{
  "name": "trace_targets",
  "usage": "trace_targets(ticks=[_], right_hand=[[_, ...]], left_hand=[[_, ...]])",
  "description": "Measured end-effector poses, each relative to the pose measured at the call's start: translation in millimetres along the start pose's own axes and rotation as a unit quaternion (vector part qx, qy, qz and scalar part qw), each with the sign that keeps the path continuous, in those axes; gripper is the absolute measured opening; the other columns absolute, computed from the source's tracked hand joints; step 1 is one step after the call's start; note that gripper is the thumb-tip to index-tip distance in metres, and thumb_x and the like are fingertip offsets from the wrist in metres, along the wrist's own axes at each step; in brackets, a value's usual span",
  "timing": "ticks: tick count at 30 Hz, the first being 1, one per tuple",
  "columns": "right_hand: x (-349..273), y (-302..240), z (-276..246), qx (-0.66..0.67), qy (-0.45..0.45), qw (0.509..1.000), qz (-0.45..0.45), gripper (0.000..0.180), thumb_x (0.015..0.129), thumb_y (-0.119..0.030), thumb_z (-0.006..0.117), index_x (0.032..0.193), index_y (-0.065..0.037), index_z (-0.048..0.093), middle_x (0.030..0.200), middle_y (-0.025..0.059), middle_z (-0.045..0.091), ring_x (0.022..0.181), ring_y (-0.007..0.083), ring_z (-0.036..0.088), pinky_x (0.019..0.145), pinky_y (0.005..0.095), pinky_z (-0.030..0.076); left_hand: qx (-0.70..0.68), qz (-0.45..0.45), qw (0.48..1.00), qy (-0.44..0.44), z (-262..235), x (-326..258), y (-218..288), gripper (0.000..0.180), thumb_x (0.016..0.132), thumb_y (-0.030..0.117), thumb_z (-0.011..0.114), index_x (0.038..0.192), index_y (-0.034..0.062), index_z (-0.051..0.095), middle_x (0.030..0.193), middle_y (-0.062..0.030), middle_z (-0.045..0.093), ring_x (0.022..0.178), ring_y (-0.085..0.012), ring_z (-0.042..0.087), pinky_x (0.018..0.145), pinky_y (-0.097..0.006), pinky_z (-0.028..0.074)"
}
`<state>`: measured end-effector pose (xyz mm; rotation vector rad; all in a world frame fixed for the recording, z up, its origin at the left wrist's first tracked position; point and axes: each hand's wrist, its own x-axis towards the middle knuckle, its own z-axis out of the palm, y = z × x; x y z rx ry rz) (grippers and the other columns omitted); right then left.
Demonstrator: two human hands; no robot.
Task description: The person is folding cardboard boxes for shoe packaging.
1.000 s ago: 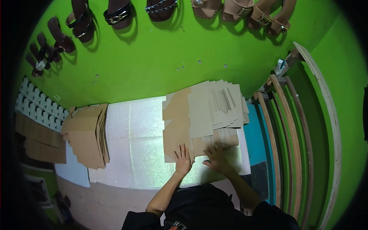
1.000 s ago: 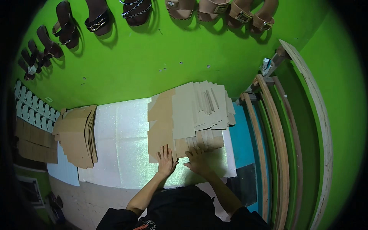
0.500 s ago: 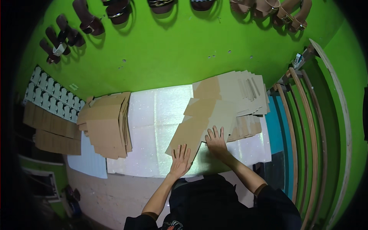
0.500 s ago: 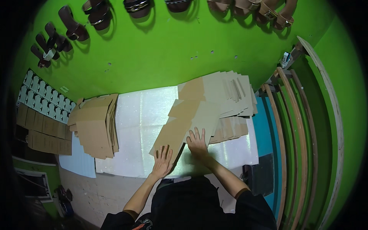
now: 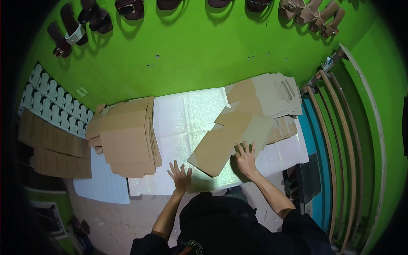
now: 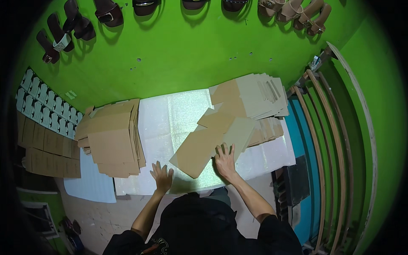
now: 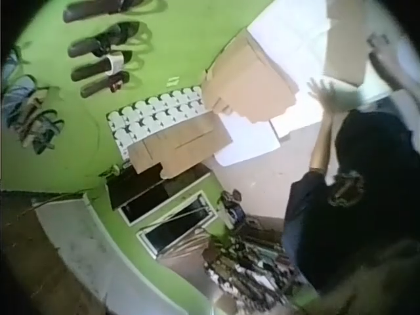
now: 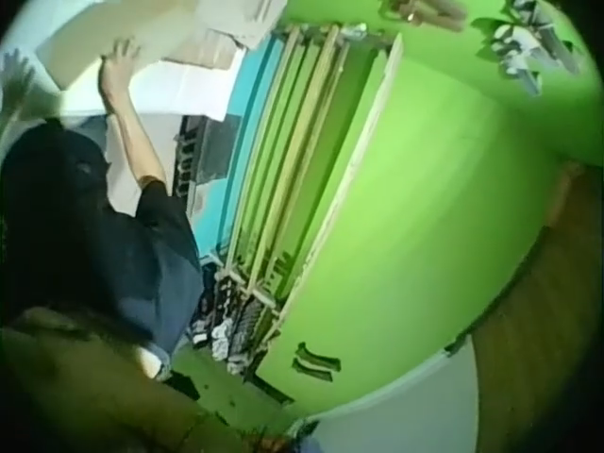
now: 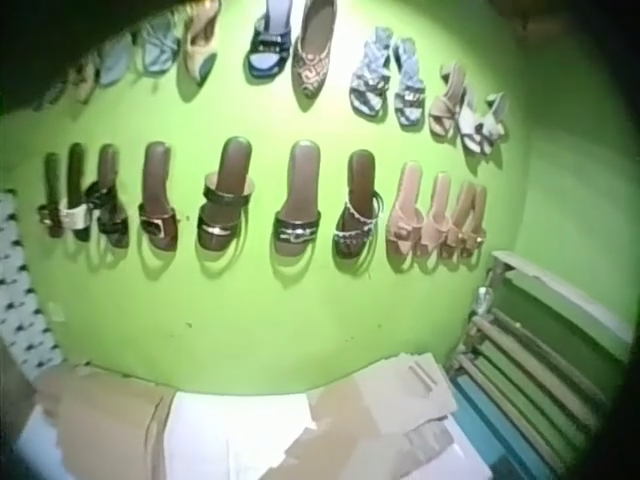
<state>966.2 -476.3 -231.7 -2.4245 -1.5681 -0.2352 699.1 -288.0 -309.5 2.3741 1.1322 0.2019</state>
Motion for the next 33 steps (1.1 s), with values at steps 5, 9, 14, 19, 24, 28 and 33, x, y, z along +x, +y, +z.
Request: trace_targets(ticks=[5,9,14,19,24,28,33], right_hand=[[-23,-20,-3,0.004,-0.002,1.0,0.03,0.015,0.081,-0.01,0.059,0.081,0.003,0.068,0.133,0.0193,0.055,0.137,0.043,0.041,0.113,0.0763,0.016],[-28,-29,3,0.0,0.009,0.999,0.051,0.014,0.081,-0.009,0.059,0.081,0.002,0.068,0.134,0.0187,0.055,0.136,0.0429,0.041,0.113,0.0767,0.016],[-21,-30,-5,0.033,-0.065,0.996,0.049,0.03,0.086,-0.033,0.071,0.09,-0.003,0.07,0.14,0.016,0.05,0.14,0.0421,0.035,0.113,0.0744,0.018],[1,-18,-14,0.057,-0.005,0.998,0.027,0.048,0.088,-0.035,0.073,0.125,-0.007,0.063,0.142,0.0177,0.045,0.139,0.0448,0.033,0.113,0.071,0.021],[46,-3,-38,0.073,0.065,0.995,-0.007,0.059,0.089,-0.029,0.072,0.141,-0.008,0.053,0.147,0.0224,0.038,0.141,0.0474,0.029,0.114,0.0675,0.023],[69,3,-39,0.086,0.014,0.994,-0.062,0.061,0.09,-0.028,0.071,0.146,-0.017,0.049,0.153,0.0207,0.034,0.145,0.0474,0.025,0.115,0.0689,0.02],[76,-4,-25,0.054,-0.024,0.991,-0.124,0.063,0.089,-0.027,0.072,0.148,-0.021,0.049,0.155,0.0211,0.031,0.147,0.048,0.021,0.115,0.0698,0.019]], left_hand=[[-0.063,-0.002,0.997,-0.036,20,41,-7,0.045,0.101,0.041,0.053,0.115,0.0017,0.069,0.154,-0.0255,0.038,0.148,-0.0506,0.019,0.113,-0.075,0.009],[-0.175,-0.097,0.98,-0.009,31,61,-13,0.032,0.095,0.036,0.063,0.093,0.0055,0.073,0.153,-0.0144,0.044,0.148,-0.0415,0.025,0.117,-0.068,0.012],[-0.211,-0.029,0.971,0.11,-4,79,8,0.018,0.089,0.018,0.069,0.08,0.0019,0.066,0.152,-0.0129,0.044,0.148,-0.0398,0.026,0.119,-0.061,0.011],[-0.124,0.091,0.965,0.212,-69,81,4,0.009,0.084,0.01,0.072,0.079,0.0025,0.069,0.152,-0.0143,0.045,0.147,-0.0416,0.026,0.119,-0.058,0.014],[-0.066,0.081,0.95,0.295,-115,56,-3,0.012,0.082,0.013,0.072,0.083,0.0013,0.075,0.15,-0.0137,0.048,0.144,-0.0407,0.03,0.118,-0.055,0.019],[-0.057,0.056,0.943,0.324,-112,24,-3,0.008,0.08,0.01,0.075,0.084,0.0031,0.074,0.148,-0.0119,0.049,0.143,-0.0419,0.032,0.116,-0.06,0.017],[-0.07,0.026,0.934,0.349,-96,-14,-1,0.006,0.08,0.01,0.074,0.083,0.0044,0.074,0.147,-0.0104,0.051,0.143,-0.0403,0.033,0.118,-0.06,0.014]])
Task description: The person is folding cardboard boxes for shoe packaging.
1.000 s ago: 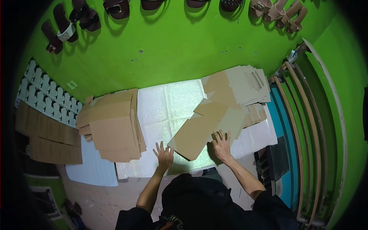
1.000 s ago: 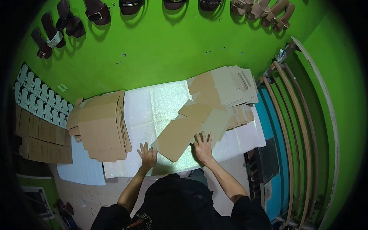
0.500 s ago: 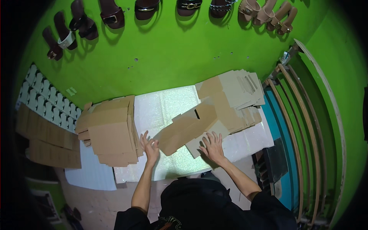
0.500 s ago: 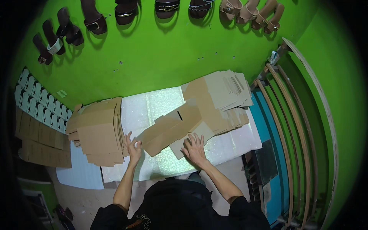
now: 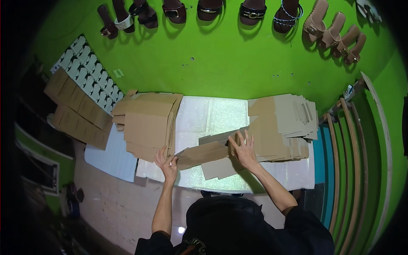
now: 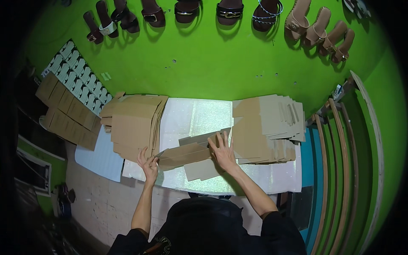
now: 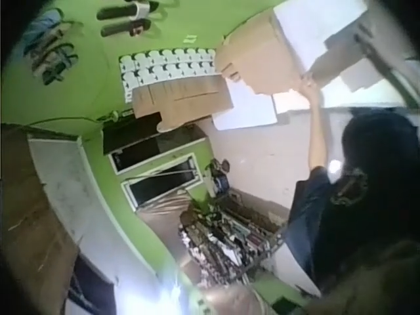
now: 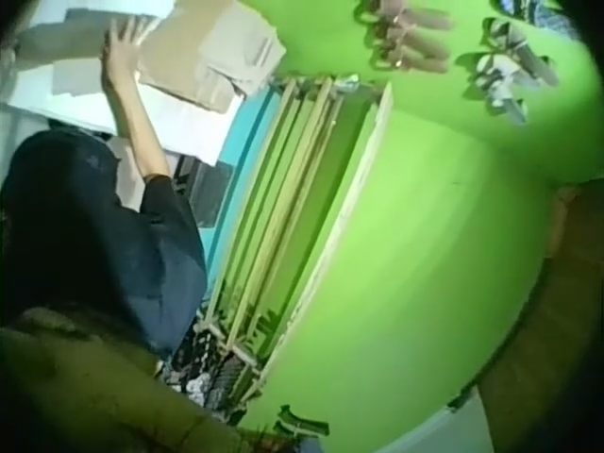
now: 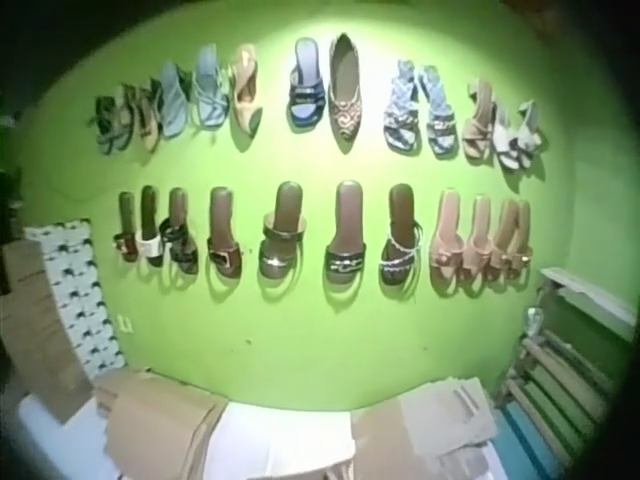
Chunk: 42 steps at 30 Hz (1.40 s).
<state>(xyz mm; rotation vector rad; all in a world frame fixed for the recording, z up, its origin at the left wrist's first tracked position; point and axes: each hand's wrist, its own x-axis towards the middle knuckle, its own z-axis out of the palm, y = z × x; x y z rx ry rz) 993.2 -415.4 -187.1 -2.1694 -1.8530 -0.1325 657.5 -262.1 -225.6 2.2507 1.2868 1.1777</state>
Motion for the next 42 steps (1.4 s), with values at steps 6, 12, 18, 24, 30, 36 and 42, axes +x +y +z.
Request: trace_targets(ticks=[6,12,18,24,30,36,42], right_hand=[[3,9,8,0.014,-0.002,0.999,-0.036,0.053,0.088,-0.029,0.074,0.137,-0.018,0.056,0.154,0.021,0.033,0.147,0.0482,0.021,0.115,0.0704,0.02],[-15,6,4,0.038,0.011,0.999,-0.026,0.032,0.089,-0.03,0.072,0.109,-0.007,0.06,0.146,0.0217,0.041,0.143,0.0482,0.028,0.113,0.0706,0.022],[-43,7,12,0.013,0.045,0.996,0.081,0.039,0.09,-0.027,0.067,0.114,0.003,0.057,0.144,0.0252,0.042,0.143,0.0492,0.028,0.115,0.0712,0.017],[-64,6,4,0.028,0.031,0.975,0.219,0.041,0.085,-0.023,0.071,0.105,0.011,0.062,0.141,0.031,0.042,0.14,0.053,0.028,0.115,0.0718,0.014],[-78,-1,-4,0.043,0.051,0.981,0.183,0.028,0.084,-0.014,0.067,0.098,0.01,0.065,0.14,0.0276,0.044,0.139,0.0502,0.031,0.115,0.072,0.015],[-82,-5,-15,-0.004,0.014,0.983,0.185,0.021,0.081,-0.012,0.069,0.093,0.005,0.065,0.139,0.0251,0.044,0.139,0.0495,0.031,0.114,0.0717,0.018],[-50,-13,-45,0.017,0.137,0.972,0.188,0.013,0.086,-0.006,0.062,0.092,0.004,0.062,0.136,0.0259,0.048,0.137,0.0495,0.035,0.113,0.0723,0.019]], left_hand=[[0.041,-0.003,0.999,0.021,-10,-27,10,0.007,0.082,0.011,0.074,0.082,0.0044,0.075,0.147,-0.0098,0.052,0.141,-0.0363,0.037,0.118,-0.056,0.016],[0.048,-0.073,0.996,0.023,-4,-39,18,0.011,0.084,0.014,0.073,0.084,0.0029,0.075,0.145,-0.0099,0.052,0.14,-0.0339,0.038,0.118,-0.057,0.013],[0.031,-0.116,0.992,-0.029,14,-50,5,0.013,0.085,0.016,0.073,0.084,0.0027,0.072,0.144,-0.0119,0.051,0.141,-0.0351,0.036,0.117,-0.061,0.014],[0.104,-0.109,0.985,-0.082,7,-27,20,0.025,0.083,0.024,0.073,0.085,-0.0007,0.073,0.139,-0.0125,0.054,0.136,-0.0337,0.04,0.115,-0.062,0.016],[0.138,-0.105,0.962,-0.209,7,11,30,0.032,0.082,0.029,0.072,0.09,-0.0012,0.076,0.134,-0.0116,0.057,0.134,-0.0326,0.043,0.116,-0.067,0.011],[0.108,-0.036,0.953,-0.28,22,28,32,0.027,0.08,0.022,0.066,0.086,-0.0026,0.076,0.132,-0.0124,0.059,0.134,-0.0331,0.043,0.115,-0.069,0.011],[0.059,0.04,0.966,-0.25,23,89,54,0.023,0.084,0.017,0.062,0.088,-0.0008,0.076,0.135,-0.0102,0.056,0.135,-0.0324,0.042,0.117,-0.065,0.012]])
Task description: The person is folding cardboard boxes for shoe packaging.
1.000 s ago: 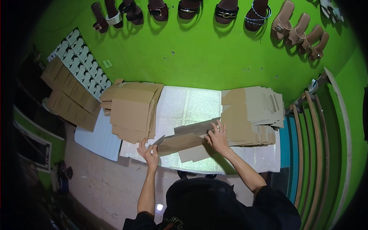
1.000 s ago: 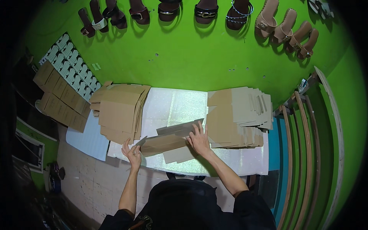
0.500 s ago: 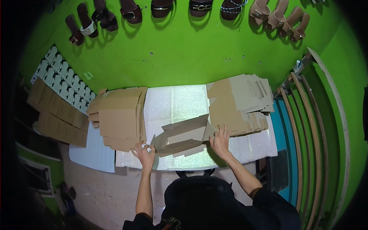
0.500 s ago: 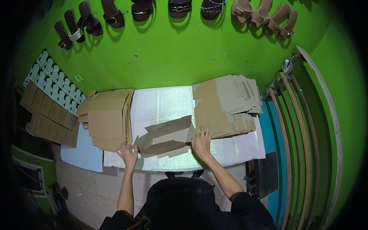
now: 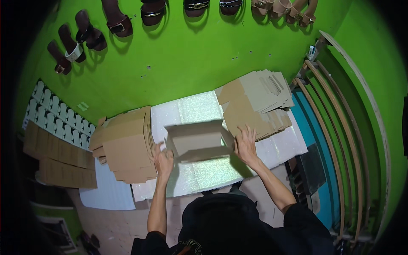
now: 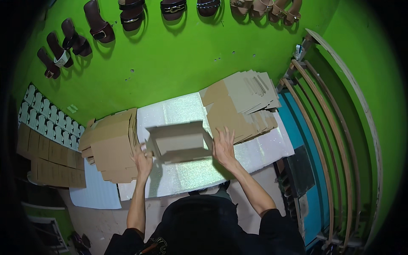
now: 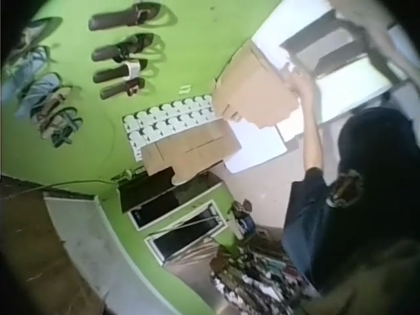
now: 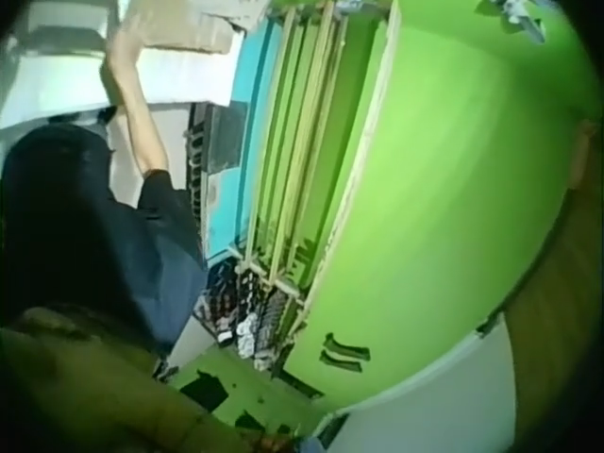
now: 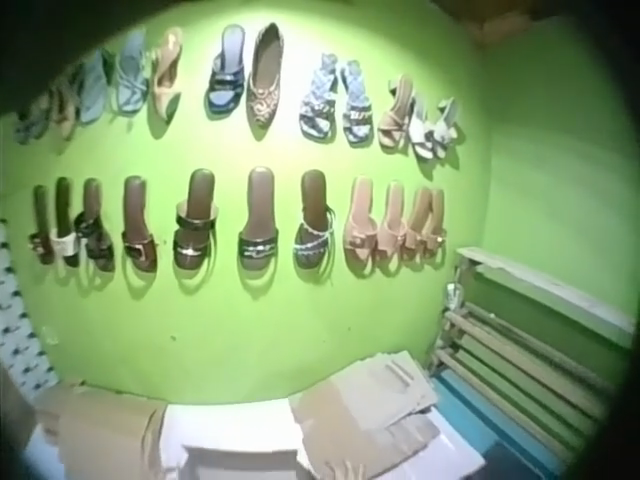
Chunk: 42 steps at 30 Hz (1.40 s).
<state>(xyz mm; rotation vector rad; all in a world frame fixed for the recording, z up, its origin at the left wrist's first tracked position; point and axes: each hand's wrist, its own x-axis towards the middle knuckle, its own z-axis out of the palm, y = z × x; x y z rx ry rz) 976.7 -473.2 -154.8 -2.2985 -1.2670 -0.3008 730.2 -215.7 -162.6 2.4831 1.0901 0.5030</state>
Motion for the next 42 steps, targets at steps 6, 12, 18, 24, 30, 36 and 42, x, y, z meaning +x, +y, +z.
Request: trace_targets(ticks=[6,12,18,24,30,36,42], right_hand=[[22,-23,-10,-0.005,0.1,0.994,0.04,0.011,0.089,-0.009,0.062,0.091,0.002,0.058,0.136,0.0238,0.048,0.139,0.0487,0.033,0.114,0.0712,0.019],[-28,-11,23,0.001,-0.004,0.997,0.071,0.013,0.085,-0.009,0.065,0.088,0.004,0.062,0.137,0.0222,0.048,0.138,0.0475,0.033,0.112,0.0725,0.02],[-76,6,13,-0.018,-0.076,0.991,0.107,0.013,0.083,-0.008,0.067,0.087,0.004,0.063,0.135,0.0209,0.048,0.138,0.0463,0.033,0.111,0.073,0.02],[-83,12,1,-0.01,-0.081,0.993,0.089,0.015,0.083,-0.009,0.067,0.09,0.004,0.065,0.137,0.0206,0.048,0.138,0.0457,0.033,0.113,0.072,0.019],[-96,37,8,-0.025,-0.115,0.989,0.09,0.022,0.084,-0.013,0.068,0.099,0.003,0.065,0.137,0.0221,0.048,0.137,0.0455,0.036,0.114,0.0692,0.02],[-99,52,16,-0.01,-0.076,0.994,0.083,0.03,0.091,-0.017,0.066,0.114,0.0,0.062,0.141,0.0241,0.045,0.138,0.0472,0.034,0.114,0.0693,0.02],[-92,55,31,-0.014,-0.112,0.989,0.098,0.037,0.094,-0.032,0.064,0.101,0.004,0.071,0.14,0.0276,0.048,0.139,0.0513,0.031,0.112,0.0741,0.016]], left_hand=[[0.003,0.08,0.99,0.117,-32,25,16,0.024,0.092,0.016,0.06,0.082,-0.0012,0.074,0.14,-0.0126,0.052,0.142,-0.0356,0.035,0.115,-0.069,0.012],[0.006,0.034,0.999,-0.031,30,-28,-43,0.023,0.086,0.017,0.061,0.082,-0.002,0.074,0.139,-0.0164,0.053,0.139,-0.0403,0.035,0.115,-0.069,0.009],[-0.013,-0.031,0.994,-0.101,28,-81,-38,0.023,0.084,0.019,0.064,0.087,-0.0008,0.076,0.139,-0.0156,0.054,0.139,-0.039,0.035,0.117,-0.068,0.007],[-0.036,-0.081,0.99,-0.109,24,-109,-27,0.026,0.085,0.021,0.065,0.097,0.0016,0.077,0.139,-0.0136,0.054,0.139,-0.037,0.037,0.115,-0.071,0.007],[0.063,-0.122,0.989,-0.052,32,-118,-18,0.037,0.085,0.023,0.071,0.109,-0.0053,0.067,0.139,-0.0183,0.05,0.138,-0.0387,0.037,0.113,-0.073,0.011],[0.178,-0.071,0.98,0.057,31,-122,-5,0.045,0.082,0.02,0.078,0.114,-0.0012,0.056,0.142,-0.0245,0.042,0.14,-0.045,0.031,0.115,-0.072,0.01],[0.227,-0.105,0.967,0.039,38,-118,-8,0.035,0.083,0.022,0.077,0.103,-0.0042,0.065,0.142,-0.0264,0.043,0.14,-0.0463,0.03,0.114,-0.073,0.011]])
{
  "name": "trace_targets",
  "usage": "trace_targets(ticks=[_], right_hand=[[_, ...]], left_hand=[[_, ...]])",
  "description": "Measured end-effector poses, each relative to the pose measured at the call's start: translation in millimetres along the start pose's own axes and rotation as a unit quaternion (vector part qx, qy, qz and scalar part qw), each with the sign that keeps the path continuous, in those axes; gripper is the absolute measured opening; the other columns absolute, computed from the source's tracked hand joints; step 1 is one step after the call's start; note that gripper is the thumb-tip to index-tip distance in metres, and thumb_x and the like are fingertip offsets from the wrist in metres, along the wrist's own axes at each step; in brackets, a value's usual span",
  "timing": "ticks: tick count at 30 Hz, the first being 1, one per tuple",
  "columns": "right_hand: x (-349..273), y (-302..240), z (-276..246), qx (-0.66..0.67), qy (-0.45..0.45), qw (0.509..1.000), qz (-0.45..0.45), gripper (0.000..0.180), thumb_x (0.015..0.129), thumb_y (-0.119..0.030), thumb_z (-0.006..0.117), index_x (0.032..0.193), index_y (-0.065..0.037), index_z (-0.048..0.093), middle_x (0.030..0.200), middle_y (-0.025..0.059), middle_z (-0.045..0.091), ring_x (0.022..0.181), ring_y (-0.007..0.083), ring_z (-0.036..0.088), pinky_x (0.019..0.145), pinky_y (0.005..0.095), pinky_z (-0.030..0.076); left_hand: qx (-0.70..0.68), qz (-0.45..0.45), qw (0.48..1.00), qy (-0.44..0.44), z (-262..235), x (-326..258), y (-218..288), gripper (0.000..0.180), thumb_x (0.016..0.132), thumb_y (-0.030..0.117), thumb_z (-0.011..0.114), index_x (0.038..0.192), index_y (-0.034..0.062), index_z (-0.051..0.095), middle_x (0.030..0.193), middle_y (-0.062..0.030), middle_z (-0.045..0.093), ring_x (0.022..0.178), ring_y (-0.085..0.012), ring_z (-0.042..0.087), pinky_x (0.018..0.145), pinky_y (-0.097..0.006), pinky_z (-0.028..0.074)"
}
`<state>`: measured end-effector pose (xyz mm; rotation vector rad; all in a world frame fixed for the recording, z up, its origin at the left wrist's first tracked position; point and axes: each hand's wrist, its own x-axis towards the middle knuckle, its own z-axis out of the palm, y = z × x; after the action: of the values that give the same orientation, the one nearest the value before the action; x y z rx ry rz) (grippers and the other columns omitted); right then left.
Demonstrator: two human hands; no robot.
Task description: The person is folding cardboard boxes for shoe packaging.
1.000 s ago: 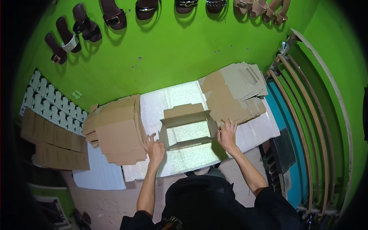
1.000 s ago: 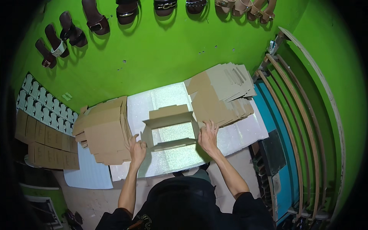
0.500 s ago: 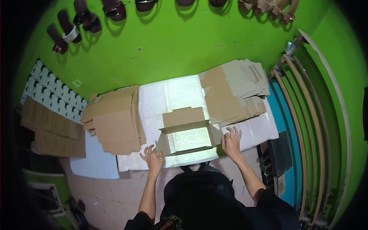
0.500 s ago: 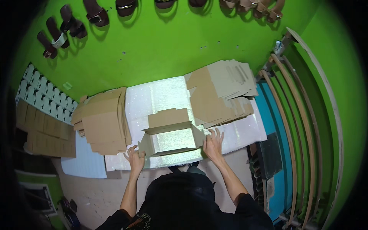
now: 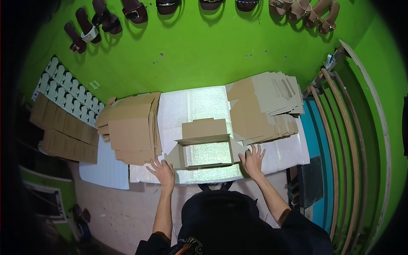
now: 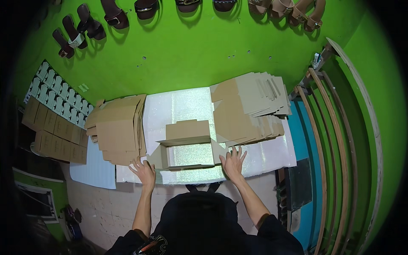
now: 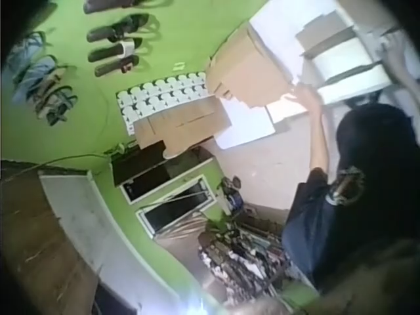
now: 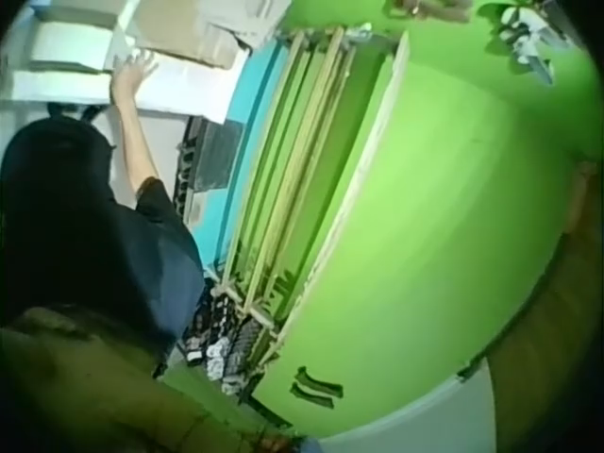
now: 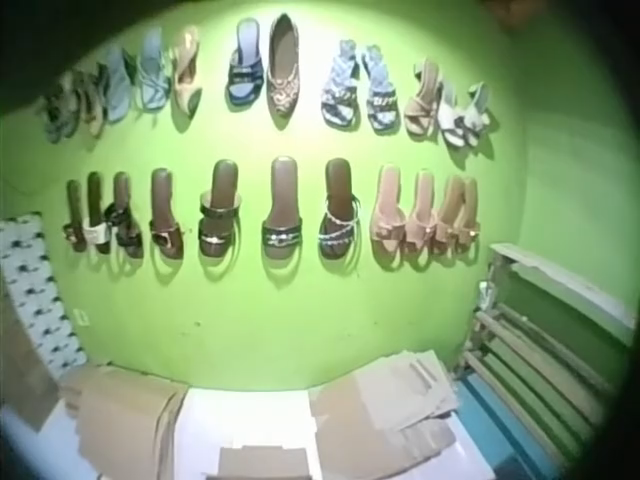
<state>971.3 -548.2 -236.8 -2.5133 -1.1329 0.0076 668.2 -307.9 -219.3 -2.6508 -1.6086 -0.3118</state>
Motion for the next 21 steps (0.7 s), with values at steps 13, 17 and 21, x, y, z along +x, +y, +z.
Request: trace_targets(ticks=[13,17,21], right_hand=[[22,-4,74,0.069,-0.267,0.956,0.102,0.044,0.094,-0.031,0.054,0.111,0.005,0.072,0.15,0.0266,0.039,0.143,0.0564,0.021,0.109,0.0802,0.013],[13,3,80,0.078,-0.239,0.965,0.072,0.041,0.092,-0.027,0.053,0.103,0.008,0.071,0.149,0.0231,0.043,0.143,0.0507,0.024,0.109,0.0783,0.02],[8,4,71,0.089,-0.244,0.964,0.06,0.041,0.092,-0.026,0.052,0.101,0.008,0.071,0.148,0.0241,0.043,0.143,0.0505,0.025,0.108,0.0785,0.021]], left_hand=[[-0.078,-0.04,0.944,-0.319,74,33,1,0.05,0.084,0.041,0.072,0.106,-0.0038,0.074,0.157,-0.022,0.036,0.149,-0.051,0.016,0.114,-0.076,0.006],[-0.154,0.006,0.942,-0.298,93,22,-13,0.044,0.085,0.036,0.07,0.105,-0.0033,0.074,0.156,-0.021,0.038,0.149,-0.0503,0.016,0.114,-0.076,0.008],[-0.173,0.021,0.928,-0.328,96,14,-18,0.047,0.087,0.038,0.068,0.108,-0.0033,0.073,0.156,-0.0198,0.039,0.15,-0.048,0.017,0.113,-0.075,0.011]])
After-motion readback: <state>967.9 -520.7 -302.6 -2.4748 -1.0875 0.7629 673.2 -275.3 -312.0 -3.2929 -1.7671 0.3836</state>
